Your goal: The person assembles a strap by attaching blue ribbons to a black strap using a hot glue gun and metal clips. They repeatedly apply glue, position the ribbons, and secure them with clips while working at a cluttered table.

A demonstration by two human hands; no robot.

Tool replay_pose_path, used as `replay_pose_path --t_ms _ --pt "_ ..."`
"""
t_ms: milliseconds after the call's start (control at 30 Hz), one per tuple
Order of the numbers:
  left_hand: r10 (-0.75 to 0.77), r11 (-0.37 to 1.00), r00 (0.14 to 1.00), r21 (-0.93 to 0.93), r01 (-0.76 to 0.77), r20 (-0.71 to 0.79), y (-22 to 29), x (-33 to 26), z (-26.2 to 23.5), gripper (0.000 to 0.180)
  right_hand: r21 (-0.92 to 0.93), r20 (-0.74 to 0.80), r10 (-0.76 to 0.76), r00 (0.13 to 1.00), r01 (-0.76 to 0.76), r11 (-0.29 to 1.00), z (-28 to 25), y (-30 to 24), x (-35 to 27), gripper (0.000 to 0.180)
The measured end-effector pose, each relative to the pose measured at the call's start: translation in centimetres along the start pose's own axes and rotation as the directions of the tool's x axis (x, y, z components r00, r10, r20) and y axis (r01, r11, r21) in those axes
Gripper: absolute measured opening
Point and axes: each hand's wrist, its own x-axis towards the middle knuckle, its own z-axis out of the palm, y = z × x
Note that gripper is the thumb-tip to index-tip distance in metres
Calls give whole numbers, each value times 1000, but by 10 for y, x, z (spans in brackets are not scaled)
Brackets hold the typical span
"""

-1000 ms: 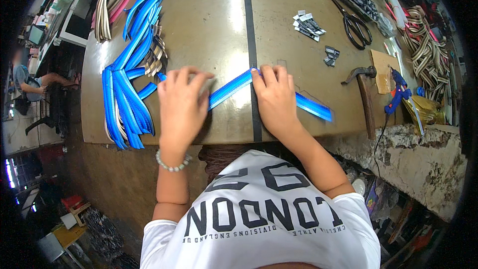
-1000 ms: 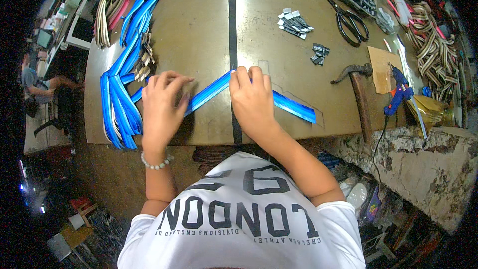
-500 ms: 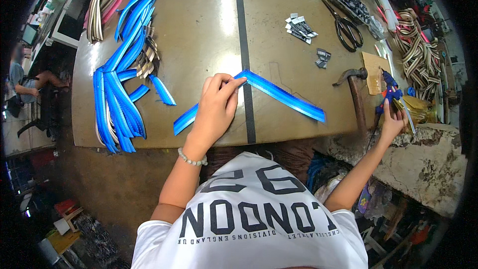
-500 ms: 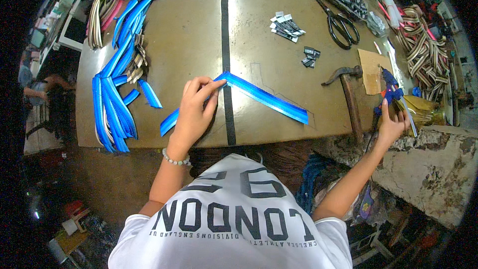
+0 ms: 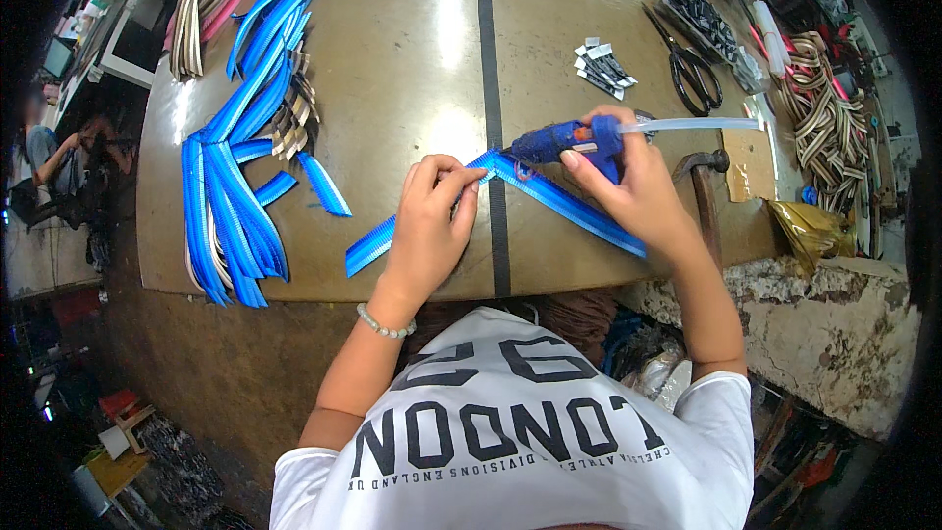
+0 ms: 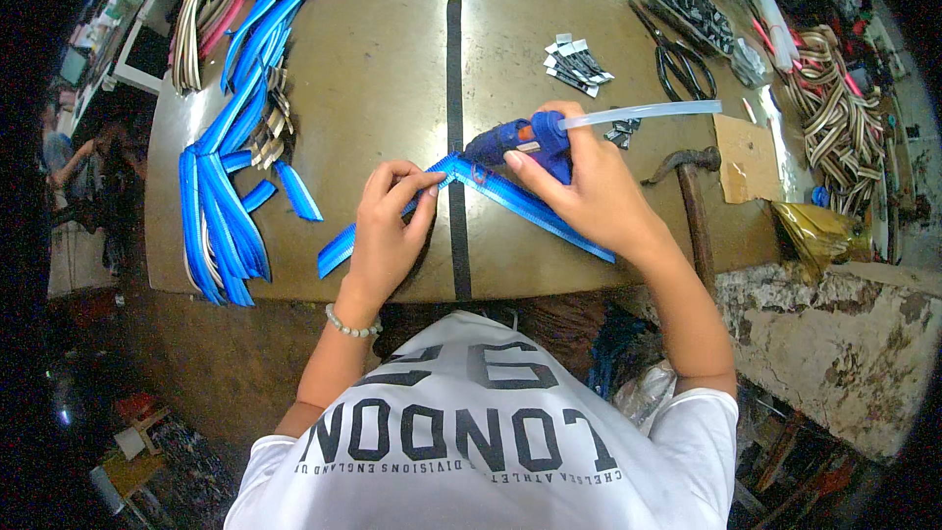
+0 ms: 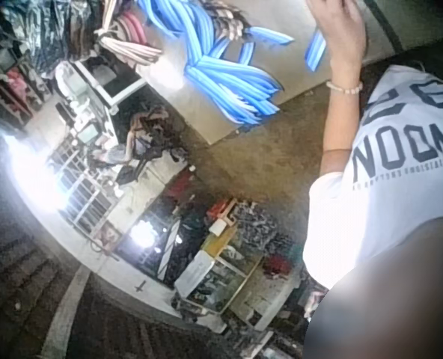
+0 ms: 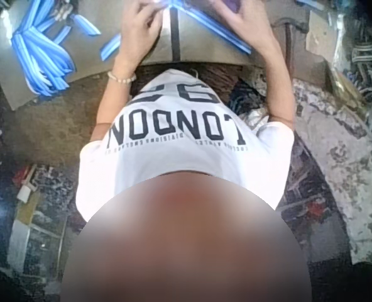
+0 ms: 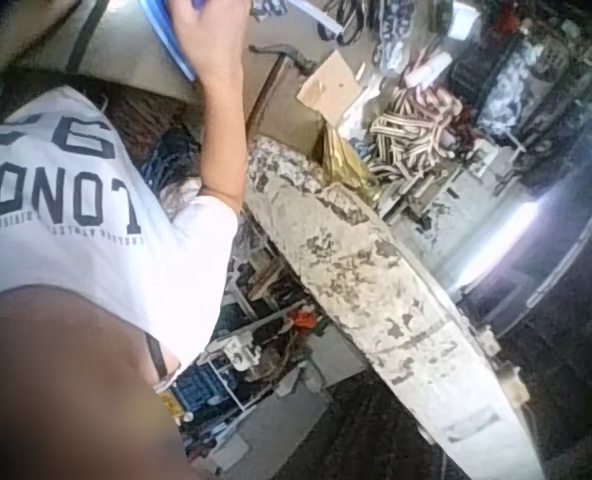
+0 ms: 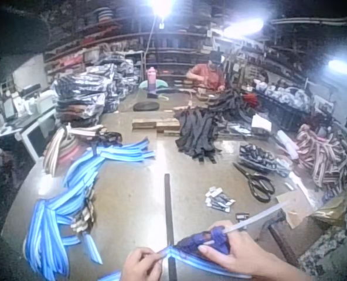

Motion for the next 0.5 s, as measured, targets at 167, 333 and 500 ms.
replay_pose_path --t_ms 167,333,500 --pt "6 1000 1000 -9 -6 2 1 0 -1 15 -65 11 -17 1000 18 998 2 6 11 46" --pt "-6 1000 1000 3 6 3 1 0 -2 14 -87 -3 -110 994 110 990 3 2 2 46" --pt "27 999 1000 27 -27 -12 -1 0 0 13 -102 43 -127 991 131 986 5 4 -15 45"
